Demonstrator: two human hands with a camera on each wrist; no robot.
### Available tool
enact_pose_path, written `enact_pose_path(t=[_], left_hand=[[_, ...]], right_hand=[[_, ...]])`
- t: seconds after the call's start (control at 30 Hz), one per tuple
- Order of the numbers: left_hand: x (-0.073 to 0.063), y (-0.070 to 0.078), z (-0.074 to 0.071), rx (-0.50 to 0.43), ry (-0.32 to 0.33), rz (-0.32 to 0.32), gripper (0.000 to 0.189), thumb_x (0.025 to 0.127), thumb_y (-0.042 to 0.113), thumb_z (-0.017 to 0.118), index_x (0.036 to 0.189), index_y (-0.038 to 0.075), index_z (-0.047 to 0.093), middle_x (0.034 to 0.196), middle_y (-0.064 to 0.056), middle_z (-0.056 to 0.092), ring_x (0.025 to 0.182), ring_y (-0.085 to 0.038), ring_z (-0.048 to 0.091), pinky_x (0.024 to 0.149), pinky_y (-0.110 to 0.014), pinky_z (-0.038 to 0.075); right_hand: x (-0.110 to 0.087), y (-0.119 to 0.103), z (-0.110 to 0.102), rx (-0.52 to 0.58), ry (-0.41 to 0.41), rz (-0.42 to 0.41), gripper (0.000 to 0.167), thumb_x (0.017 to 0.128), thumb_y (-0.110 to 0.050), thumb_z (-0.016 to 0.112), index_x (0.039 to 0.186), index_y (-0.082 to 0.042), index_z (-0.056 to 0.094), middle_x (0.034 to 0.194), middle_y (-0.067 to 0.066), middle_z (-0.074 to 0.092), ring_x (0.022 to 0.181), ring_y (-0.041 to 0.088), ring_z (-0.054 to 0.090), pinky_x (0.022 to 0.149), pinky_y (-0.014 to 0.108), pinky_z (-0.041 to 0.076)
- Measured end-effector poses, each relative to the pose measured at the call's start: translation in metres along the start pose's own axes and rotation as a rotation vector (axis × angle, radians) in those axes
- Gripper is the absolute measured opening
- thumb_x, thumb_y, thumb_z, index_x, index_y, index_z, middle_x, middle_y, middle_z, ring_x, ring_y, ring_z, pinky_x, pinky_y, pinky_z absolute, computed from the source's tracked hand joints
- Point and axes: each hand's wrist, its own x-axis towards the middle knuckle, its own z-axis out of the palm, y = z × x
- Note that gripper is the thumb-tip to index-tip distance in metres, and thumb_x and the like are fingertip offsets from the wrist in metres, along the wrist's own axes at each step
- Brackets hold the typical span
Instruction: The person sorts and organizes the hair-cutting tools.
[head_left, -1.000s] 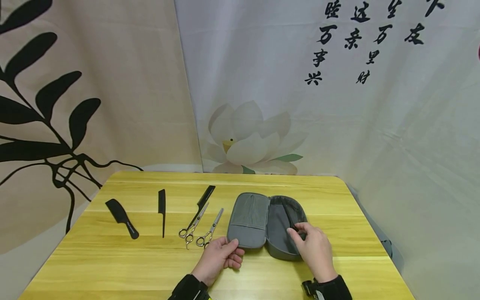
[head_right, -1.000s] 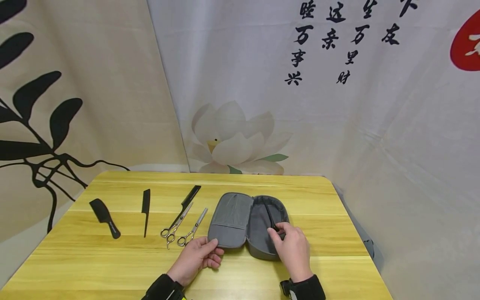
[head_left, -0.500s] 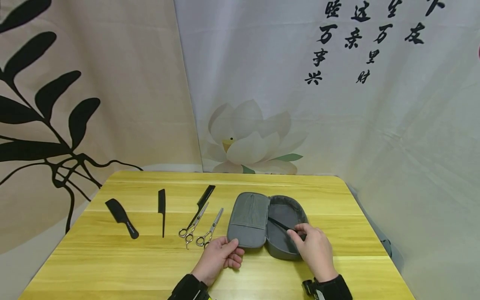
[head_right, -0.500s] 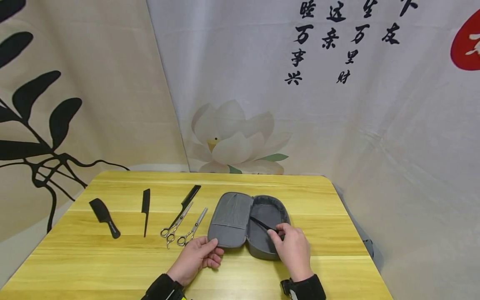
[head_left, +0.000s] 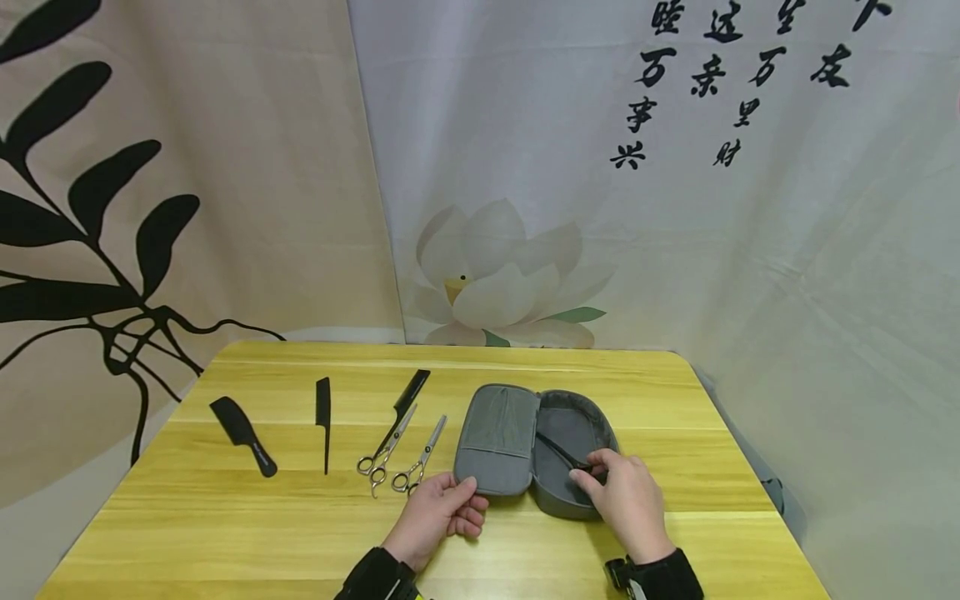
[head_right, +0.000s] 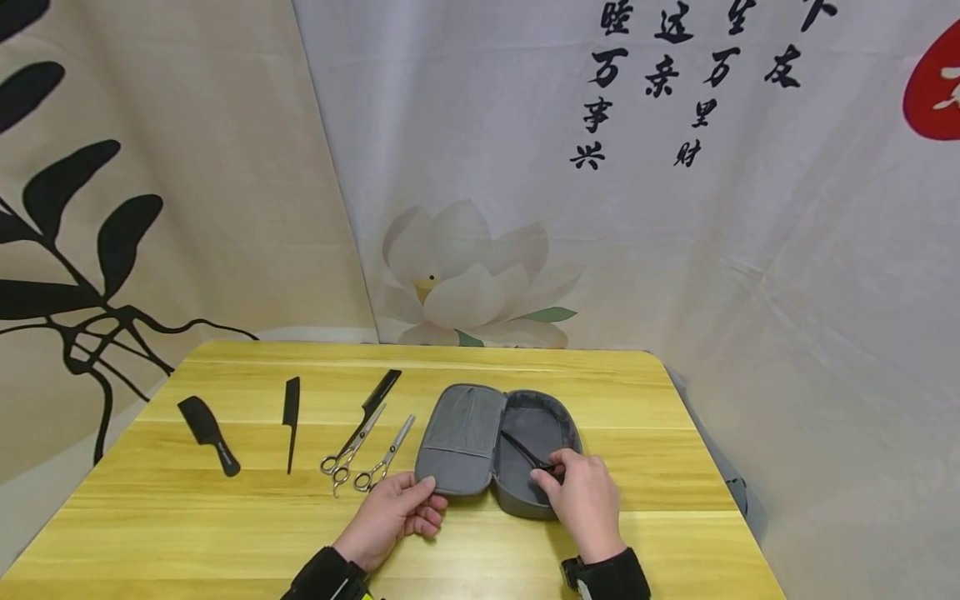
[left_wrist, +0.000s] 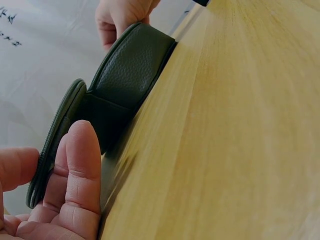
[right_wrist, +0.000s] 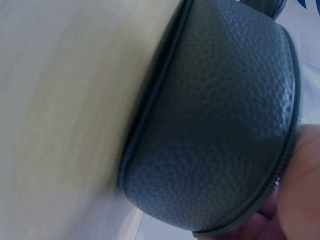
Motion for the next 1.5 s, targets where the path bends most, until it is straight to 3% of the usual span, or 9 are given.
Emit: enact_pose_path(t=[0.93, 1.33, 1.5], left_hand=[[-0.0004, -0.0005, 0.0001, -0.010, -0.006, 0.006, 0.033, 0.111, 0.028, 0.061, 0.117, -0.005, 0.056, 0.094, -0.006, 0.075, 0.076, -0.012, 0.071, 0.068, -0.027, 0.064], [-0.0008, 0.0015, -0.0005, -0.054, 0.036, -0.014, 0.055, 0.111, 0.022, 0.061, 0.145, -0.011, 0.033, 0.098, -0.009, 0.072, 0.076, -0.013, 0.071, 0.068, -0.029, 0.065], [-0.0021, 0.0028, -0.0004, -0.046, 0.058, -0.012, 0.061, 0.111, 0.022, 0.061, 0.149, -0.012, 0.029, 0.098, -0.009, 0.072, 0.076, -0.013, 0.071, 0.068, -0.029, 0.065]], right_hand=[[-0.0010, 0.0010, 0.0000, 0.022, -0.027, -0.016, 0.033, 0.087, -0.032, 0.090, 0.111, -0.011, 0.081, 0.094, 0.001, 0.080, 0.091, 0.027, 0.066, 0.067, 0.038, 0.054], [-0.0020, 0.0037, 0.0005, 0.029, -0.017, -0.028, 0.032, 0.088, -0.033, 0.090, 0.109, -0.011, 0.081, 0.093, 0.001, 0.080, 0.090, 0.026, 0.066, 0.069, 0.040, 0.055], [-0.0017, 0.0037, 0.0008, 0.037, -0.005, -0.026, 0.031, 0.088, -0.033, 0.090, 0.109, -0.011, 0.081, 0.093, 0.000, 0.080, 0.089, 0.025, 0.066, 0.069, 0.039, 0.055]])
